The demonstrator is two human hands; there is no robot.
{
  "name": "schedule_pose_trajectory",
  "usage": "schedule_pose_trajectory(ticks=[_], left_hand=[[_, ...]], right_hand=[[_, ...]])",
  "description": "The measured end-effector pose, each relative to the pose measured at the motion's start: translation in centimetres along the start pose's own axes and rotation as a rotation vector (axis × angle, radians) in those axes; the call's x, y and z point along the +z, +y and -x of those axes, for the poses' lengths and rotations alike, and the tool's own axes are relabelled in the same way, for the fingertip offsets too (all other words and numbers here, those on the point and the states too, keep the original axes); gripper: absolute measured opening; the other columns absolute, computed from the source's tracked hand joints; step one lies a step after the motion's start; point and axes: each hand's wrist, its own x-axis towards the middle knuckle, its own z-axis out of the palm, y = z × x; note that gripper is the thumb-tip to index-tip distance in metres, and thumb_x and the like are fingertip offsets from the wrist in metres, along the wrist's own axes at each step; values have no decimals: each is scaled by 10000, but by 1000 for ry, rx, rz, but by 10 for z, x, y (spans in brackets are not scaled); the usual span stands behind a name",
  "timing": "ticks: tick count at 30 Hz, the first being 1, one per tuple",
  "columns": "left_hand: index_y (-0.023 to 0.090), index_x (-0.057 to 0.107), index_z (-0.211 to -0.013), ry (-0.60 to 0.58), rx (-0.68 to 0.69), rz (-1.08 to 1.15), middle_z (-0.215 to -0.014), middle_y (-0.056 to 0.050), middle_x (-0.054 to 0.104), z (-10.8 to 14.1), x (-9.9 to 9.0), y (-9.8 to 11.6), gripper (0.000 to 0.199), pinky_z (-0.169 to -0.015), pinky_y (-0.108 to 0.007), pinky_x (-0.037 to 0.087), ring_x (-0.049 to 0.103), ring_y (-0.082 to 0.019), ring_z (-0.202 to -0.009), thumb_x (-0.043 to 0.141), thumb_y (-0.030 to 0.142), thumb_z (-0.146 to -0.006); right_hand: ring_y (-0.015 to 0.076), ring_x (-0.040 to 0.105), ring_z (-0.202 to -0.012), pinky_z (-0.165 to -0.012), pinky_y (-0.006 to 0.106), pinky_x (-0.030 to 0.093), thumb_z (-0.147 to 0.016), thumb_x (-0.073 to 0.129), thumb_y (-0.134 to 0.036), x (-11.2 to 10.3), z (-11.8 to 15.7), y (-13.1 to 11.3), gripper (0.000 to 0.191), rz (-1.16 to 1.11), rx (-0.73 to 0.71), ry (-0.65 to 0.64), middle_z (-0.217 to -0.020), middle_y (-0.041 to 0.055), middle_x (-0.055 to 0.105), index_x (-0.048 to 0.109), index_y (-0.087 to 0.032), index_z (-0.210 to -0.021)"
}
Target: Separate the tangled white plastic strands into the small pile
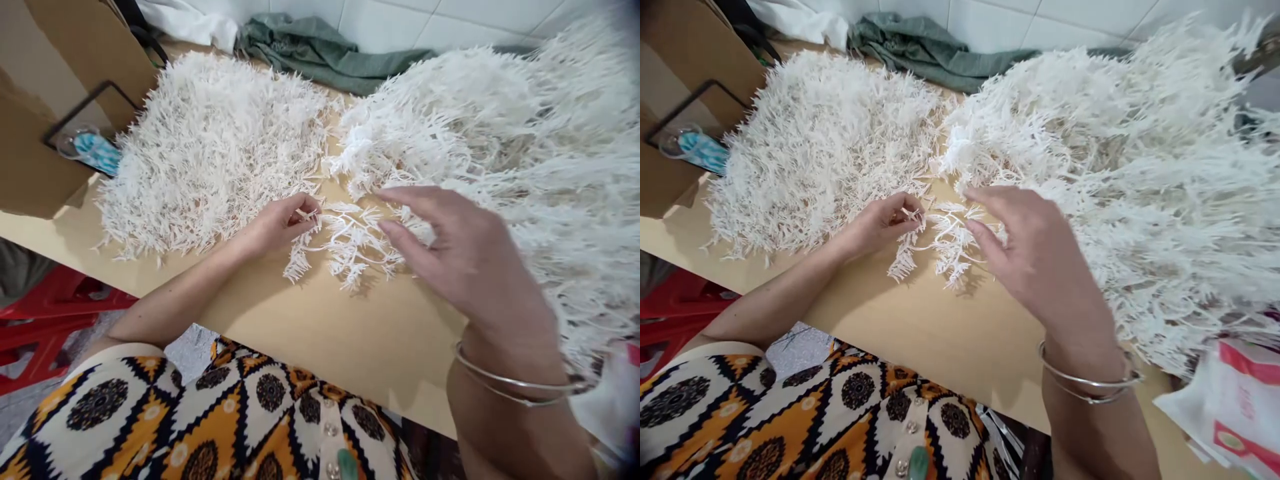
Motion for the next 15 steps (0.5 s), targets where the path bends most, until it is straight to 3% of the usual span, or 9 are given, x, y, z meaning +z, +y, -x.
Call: schedule_pose_trajectory(ticks=[4,7,11,15], left_hand=[[178,629,-1131,59,65,127,-1051,-42,695,-3,6,-22,244,-775,-243,504,637,-104,-847,678,365,-981],[167,653,-1066,85,99,176,-951,-25,686,-6,6,-32,313,-730,-229,480,606,-90,-792,714,459,-974],[154,650,-1034,74,133,336,-929,-55,752,-9,8,-36,390,-804,-265,552,711,-114,-843,680,541,-1003],[149,669,-993,95,193,378,-906,-59,769,-10,12,-35,401,-806,-269,573,722,-107,-821,713,548,-986]], right_hand=[[369,617,-1433,-1200,605,507,-1059,595,-299,65,28,-10,438,69,19,-133,-1523,202,663,642,-148,-1467],[391,599,-1423,-1137,606,541,-1067,566,-265,91,52,-16,436,178,79,-198,-1556,209,625,614,-149,-1485],[408,617,-1366,-1092,606,557,-1061,601,-295,81,72,-31,417,260,85,-195,-1511,220,648,633,-136,-1445],[439,597,-1372,-1102,650,530,-1050,624,-330,63,68,-43,393,243,75,-152,-1491,241,653,676,-133,-1386]])
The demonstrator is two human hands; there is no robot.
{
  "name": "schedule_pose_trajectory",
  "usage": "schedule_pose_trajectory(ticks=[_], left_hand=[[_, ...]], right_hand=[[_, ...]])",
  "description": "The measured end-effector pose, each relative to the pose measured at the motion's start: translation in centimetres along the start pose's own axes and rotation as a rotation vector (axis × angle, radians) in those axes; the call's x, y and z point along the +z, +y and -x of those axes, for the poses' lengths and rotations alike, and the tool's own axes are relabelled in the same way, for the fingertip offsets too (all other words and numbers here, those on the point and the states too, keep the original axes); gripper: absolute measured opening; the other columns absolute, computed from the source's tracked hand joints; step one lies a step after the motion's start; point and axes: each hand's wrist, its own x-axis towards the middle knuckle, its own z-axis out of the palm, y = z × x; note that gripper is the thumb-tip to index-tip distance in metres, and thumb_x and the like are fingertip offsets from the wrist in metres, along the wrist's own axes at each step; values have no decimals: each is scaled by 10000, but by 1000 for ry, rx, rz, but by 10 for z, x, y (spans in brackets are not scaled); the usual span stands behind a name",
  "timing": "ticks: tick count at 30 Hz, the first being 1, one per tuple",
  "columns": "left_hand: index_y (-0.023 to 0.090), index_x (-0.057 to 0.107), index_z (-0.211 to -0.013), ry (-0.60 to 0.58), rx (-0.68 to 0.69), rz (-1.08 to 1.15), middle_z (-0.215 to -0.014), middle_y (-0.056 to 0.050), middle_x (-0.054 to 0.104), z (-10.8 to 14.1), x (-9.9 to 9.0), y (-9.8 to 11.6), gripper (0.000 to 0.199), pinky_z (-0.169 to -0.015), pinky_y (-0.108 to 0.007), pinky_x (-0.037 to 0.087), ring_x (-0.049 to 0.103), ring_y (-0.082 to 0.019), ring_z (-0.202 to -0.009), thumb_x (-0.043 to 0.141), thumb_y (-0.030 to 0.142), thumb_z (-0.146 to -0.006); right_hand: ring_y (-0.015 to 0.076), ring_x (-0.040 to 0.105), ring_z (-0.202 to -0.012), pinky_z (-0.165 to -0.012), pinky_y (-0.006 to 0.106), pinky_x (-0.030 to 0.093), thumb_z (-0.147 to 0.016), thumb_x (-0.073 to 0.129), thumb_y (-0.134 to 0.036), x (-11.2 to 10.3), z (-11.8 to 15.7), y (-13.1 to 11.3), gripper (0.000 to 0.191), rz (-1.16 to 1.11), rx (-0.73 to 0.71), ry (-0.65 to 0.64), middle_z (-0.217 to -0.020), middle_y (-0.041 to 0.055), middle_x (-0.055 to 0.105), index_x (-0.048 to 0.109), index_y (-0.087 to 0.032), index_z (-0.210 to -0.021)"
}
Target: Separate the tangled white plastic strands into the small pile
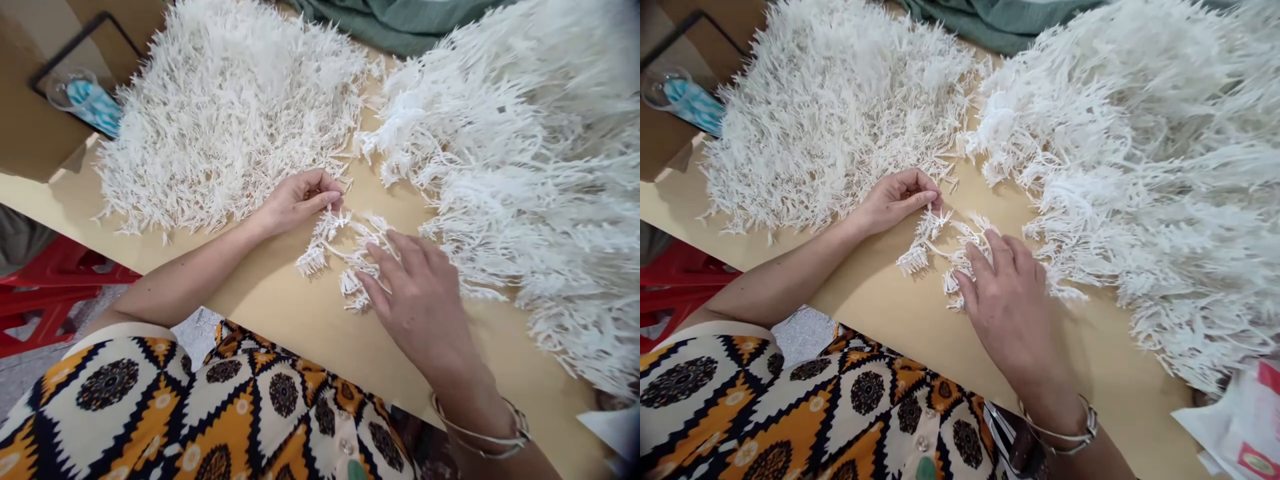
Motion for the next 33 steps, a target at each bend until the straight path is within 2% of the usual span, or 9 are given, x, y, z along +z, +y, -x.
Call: schedule_pose_trajectory(ticks=[3,5,8,12,15,19,23,28,33], left_hand=[[154,687,-994,41,29,6,-917,-50,759,0,2,-1,439,-808,-270,590,727,-108,-831,731,590,-957],[167,685,-1015,64,41,3,-954,-52,759,0,2,-2,465,-818,-284,606,737,-116,-849,702,628,-962],[189,678,-1039,96,85,-40,-982,-53,758,1,3,-1,472,-828,-312,622,740,-130,-871,623,656,-998],[211,669,-1110,210,159,-172,-1108,-81,749,4,5,4,457,-897,-323,621,737,-152,-997,599,652,-1014],[214,657,-1172,268,186,-301,-1207,-108,720,7,9,6,493,-894,-302,612,714,-161,-1060,649,667,-978],[190,650,-1230,144,143,-405,-1036,-58,730,11,14,3,571,-794,-256,570,674,-124,-888,781,632,-893],[184,691,-1080,47,117,-469,-796,19,667,11,16,3,348,-621,-226,430,522,-75,-644,713,519,-988],[197,665,-949,-14,86,-473,-715,31,580,10,14,11,338,-597,-256,354,471,-89,-624,579,503,-1067],[216,610,-889,-48,64,-379,-700,36,515,8,11,13,374,-607,-270,352,438,-103,-631,585,552,-1050]], right_hand=[[401,636,-1322,-1129,630,514,-1052,611,-328,-1,-18,-1,380,-135,30,88,-1404,223,694,684,-158,-1384],[364,676,-1248,-1103,602,535,-1044,610,-328,7,-35,0,362,-253,41,144,-1295,173,742,688,-202,-1375],[322,706,-1166,-1053,565,573,-986,629,-245,25,-62,5,401,-441,49,145,-1286,137,744,676,-232,-1384],[288,708,-1041,-1006,527,569,-908,669,-201,49,-81,11,146,-559,43,170,-1046,79,756,752,-255,-1016],[207,657,-789,-794,409,563,-889,658,-194,61,-83,15,73,-694,186,261,-855,23,714,707,-249,-894],[143,565,-646,-649,324,466,-897,694,-264,69,-81,21,28,-873,314,310,-782,-12,684,698,-237,-900],[143,595,-687,-672,315,475,-907,694,-283,71,-82,22,54,-919,322,319,-792,-10,693,697,-235,-883],[149,603,-669,-680,324,503,-900,646,-225,71,-85,18,34,-795,324,381,-770,-14,694,661,-235,-872],[174,636,-712,-735,355,539,-912,617,-198,73,-88,17,66,-698,370,400,-806,1,715,607,-255,-879]])
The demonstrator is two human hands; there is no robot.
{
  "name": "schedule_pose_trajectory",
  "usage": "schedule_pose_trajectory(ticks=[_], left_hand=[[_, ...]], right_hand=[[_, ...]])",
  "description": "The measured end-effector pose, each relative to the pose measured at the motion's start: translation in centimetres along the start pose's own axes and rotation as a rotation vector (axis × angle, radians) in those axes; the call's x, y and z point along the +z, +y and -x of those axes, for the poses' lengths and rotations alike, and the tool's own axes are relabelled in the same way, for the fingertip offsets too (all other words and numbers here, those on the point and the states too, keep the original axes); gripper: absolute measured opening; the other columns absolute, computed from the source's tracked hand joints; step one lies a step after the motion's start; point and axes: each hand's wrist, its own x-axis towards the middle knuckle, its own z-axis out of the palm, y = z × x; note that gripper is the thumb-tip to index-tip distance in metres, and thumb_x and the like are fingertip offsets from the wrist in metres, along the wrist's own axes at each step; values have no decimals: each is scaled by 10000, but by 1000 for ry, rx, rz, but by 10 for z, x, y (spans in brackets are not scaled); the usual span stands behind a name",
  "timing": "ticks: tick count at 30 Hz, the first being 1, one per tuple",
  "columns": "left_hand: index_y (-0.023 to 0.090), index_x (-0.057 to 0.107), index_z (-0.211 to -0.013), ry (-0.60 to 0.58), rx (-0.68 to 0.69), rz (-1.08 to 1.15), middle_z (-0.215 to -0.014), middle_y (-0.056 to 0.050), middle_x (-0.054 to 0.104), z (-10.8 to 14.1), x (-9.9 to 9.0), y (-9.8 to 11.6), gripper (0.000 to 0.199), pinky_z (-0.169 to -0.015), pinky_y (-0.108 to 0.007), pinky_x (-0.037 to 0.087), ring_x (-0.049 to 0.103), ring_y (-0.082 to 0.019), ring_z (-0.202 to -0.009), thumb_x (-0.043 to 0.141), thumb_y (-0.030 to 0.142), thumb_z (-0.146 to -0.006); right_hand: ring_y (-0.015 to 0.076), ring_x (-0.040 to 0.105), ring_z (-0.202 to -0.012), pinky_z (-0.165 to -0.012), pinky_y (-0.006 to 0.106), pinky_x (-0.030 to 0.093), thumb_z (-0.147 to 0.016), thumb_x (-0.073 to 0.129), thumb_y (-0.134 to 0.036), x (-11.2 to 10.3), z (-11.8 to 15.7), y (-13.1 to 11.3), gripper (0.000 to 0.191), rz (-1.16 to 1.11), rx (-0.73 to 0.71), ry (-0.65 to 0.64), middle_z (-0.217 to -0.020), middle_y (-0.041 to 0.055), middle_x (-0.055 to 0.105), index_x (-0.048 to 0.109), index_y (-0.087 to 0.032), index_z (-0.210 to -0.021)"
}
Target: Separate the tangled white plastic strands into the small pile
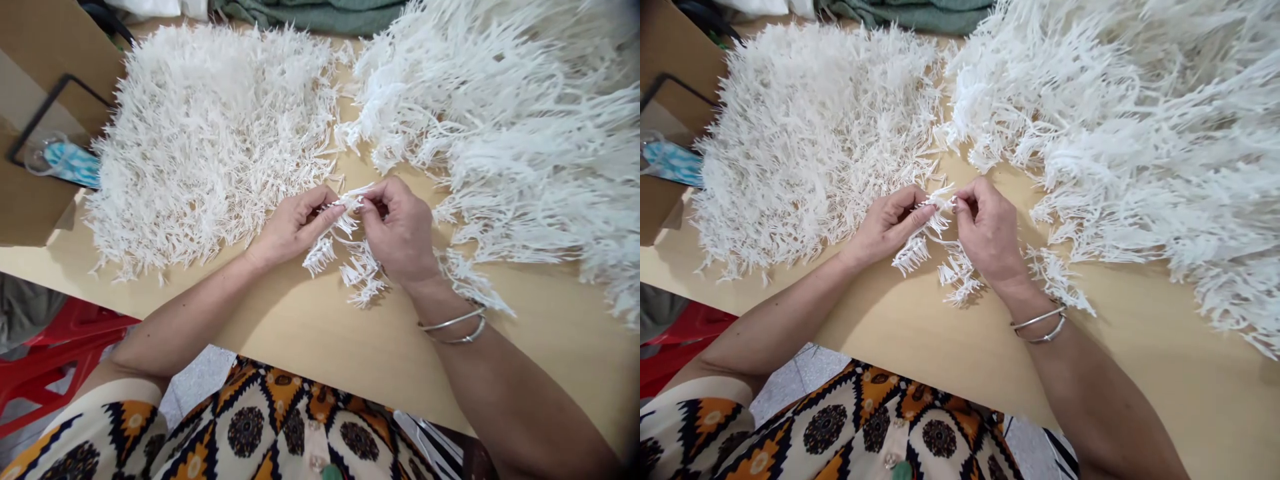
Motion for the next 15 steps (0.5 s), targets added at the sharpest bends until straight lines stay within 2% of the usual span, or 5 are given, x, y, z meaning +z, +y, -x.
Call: schedule_pose_trajectory(ticks=[6,8,11,13,15], left_hand=[[201,681,-963,-109,20,87,-774,16,599,3,5,6,328,-654,-262,403,505,-99,-677,620,514,-1043],[203,678,-996,-67,-24,100,-762,25,569,4,6,7,329,-630,-260,386,479,-95,-659,604,519,-1052],[208,683,-1048,-41,-59,76,-753,27,554,4,6,8,337,-632,-257,390,474,-96,-657,570,526,-1068],[209,684,-1040,-32,-61,60,-739,27,556,4,6,8,348,-644,-256,402,478,-97,-657,558,531,-1074],[214,682,-1036,0,-75,71,-720,29,553,4,7,6,366,-634,-257,401,474,-98,-643,541,549,-1077]], right_hand=[[172,641,-704,-747,366,562,-942,665,-249,-2,-8,13,87,-52,76,61,-784,12,713,614,-263,-873],[197,726,-821,-812,389,607,-951,652,-252,-2,-7,14,67,-134,47,21,-904,35,774,678,-246,-1012],[233,768,-1107,-972,449,626,-973,608,-251,-6,-3,8,360,-203,-37,-46,-1267,86,789,671,-243,-1328],[241,753,-1170,-1039,478,610,-975,579,-231,-10,-2,3,386,-180,-69,-63,-1346,83,769,688,-251,-1345],[247,746,-1191,-1079,497,594,-941,554,-173,-13,-1,-1,371,-177,-95,-101,-1309,73,784,735,-242,-1257]])
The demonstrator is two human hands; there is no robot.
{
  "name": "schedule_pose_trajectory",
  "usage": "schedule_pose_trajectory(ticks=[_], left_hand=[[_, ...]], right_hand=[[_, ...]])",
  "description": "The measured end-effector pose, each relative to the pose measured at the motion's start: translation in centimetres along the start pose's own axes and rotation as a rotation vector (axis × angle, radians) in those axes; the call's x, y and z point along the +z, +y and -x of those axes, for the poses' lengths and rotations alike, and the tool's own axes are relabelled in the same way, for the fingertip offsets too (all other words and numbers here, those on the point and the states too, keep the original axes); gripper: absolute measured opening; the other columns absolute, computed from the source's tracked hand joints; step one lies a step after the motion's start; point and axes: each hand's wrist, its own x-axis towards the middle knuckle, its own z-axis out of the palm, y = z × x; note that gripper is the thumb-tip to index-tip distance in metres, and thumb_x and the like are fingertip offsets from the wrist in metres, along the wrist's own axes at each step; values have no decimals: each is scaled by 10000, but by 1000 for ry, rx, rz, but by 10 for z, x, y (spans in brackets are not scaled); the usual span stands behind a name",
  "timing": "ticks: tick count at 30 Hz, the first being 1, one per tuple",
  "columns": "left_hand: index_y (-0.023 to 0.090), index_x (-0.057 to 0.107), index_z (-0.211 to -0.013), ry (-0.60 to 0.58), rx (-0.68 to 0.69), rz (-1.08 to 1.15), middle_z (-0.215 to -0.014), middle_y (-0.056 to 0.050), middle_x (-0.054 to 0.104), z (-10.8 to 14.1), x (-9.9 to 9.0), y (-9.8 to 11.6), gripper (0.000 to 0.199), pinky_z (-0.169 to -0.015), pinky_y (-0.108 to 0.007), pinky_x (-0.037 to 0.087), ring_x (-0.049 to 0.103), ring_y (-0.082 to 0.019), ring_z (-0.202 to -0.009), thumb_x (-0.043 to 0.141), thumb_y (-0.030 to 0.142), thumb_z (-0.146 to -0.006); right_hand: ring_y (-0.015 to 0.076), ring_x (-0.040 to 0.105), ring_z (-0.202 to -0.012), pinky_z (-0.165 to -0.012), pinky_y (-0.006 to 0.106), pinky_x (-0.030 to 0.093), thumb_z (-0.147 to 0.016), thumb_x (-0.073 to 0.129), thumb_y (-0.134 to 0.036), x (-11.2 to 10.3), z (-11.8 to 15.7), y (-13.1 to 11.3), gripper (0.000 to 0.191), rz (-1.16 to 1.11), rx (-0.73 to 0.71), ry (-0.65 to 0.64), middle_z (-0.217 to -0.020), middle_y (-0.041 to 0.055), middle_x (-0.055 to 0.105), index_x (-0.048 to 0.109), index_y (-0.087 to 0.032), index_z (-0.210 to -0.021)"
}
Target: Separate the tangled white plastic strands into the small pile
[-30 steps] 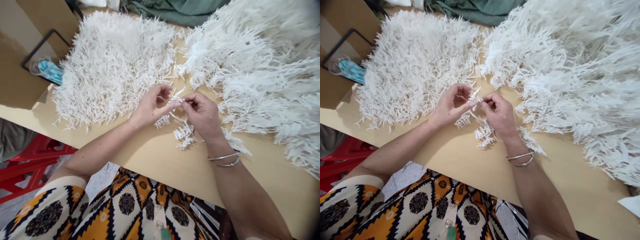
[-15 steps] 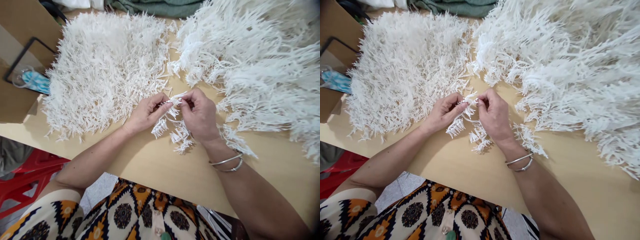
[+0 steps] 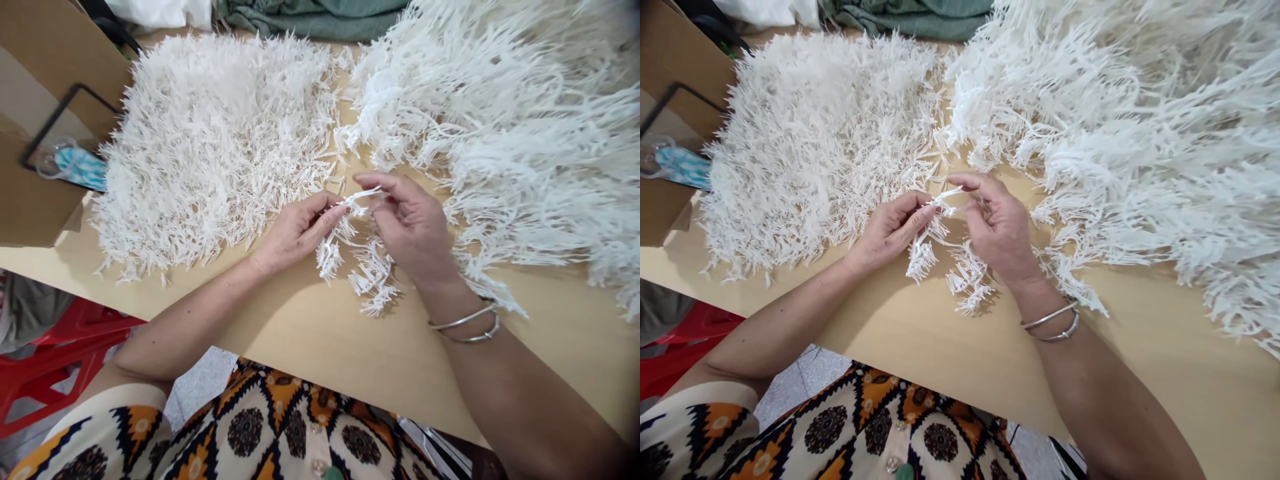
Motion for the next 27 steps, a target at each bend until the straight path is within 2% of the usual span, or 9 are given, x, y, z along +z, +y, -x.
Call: schedule_pose_trajectory(ticks=[3,5,9,11,13,16,18,24,27], left_hand=[[223,675,-1023,46,-13,22,-710,32,550,-1,1,-3,381,-622,-262,396,464,-99,-626,532,572,-1075],[222,668,-987,62,-1,9,-725,25,565,-1,1,-4,391,-635,-263,402,475,-100,-642,536,579,-1071],[216,664,-979,64,-17,-29,-745,16,588,0,2,-1,416,-618,-262,391,479,-103,-650,570,617,-1042],[213,662,-984,36,-39,-39,-732,28,575,1,2,2,435,-582,-261,361,452,-97,-621,658,649,-979],[207,639,-898,2,-30,-71,-701,36,536,0,3,3,462,-564,-266,331,427,-94,-607,690,663,-949],[199,531,-728,-26,12,-120,-638,39,420,-1,1,4,529,-572,-281,295,384,-97,-597,593,638,-1017],[196,494,-701,-64,34,-120,-631,39,384,-2,-1,2,543,-581,-286,287,376,-98,-595,555,614,-1045],[206,540,-754,-143,82,-87,-673,31,423,-4,-8,-1,478,-614,-276,337,415,-106,-628,550,573,-1060],[208,551,-755,-179,146,-119,-673,25,462,-4,-7,2,466,-642,-277,371,471,-115,-652,536,550,-1071]], right_hand=[[256,729,-1222,-1098,500,583,-881,589,-141,-1,0,1,385,-6,-67,-75,-1290,79,784,751,-231,-1218],[253,740,-1167,-1074,490,590,-888,644,-182,1,0,4,318,9,-105,-77,-1225,76,797,762,-227,-1180],[222,760,-960,-922,432,624,-931,674,-280,7,1,7,138,0,-22,-13,-1032,34,819,771,-246,-1023],[212,749,-880,-857,408,624,-934,675,-288,8,2,6,105,17,29,17,-961,20,813,766,-256,-976],[206,740,-833,-839,397,620,-930,678,-270,9,3,4,81,33,44,38,-909,11,807,759,-262,-924],[190,733,-772,-791,370,618,-937,658,-239,10,4,3,99,19,75,67,-874,6,805,754,-263,-932],[176,721,-720,-743,347,606,-936,634,-203,12,4,2,117,16,100,91,-832,0,793,739,-256,-937],[163,687,-666,-711,331,556,-892,618,-92,16,1,-2,178,122,96,114,-740,-18,747,665,-252,-827],[160,661,-648,-668,330,515,-917,657,-146,14,-2,2,131,92,146,141,-742,-6,740,666,-241,-828]])
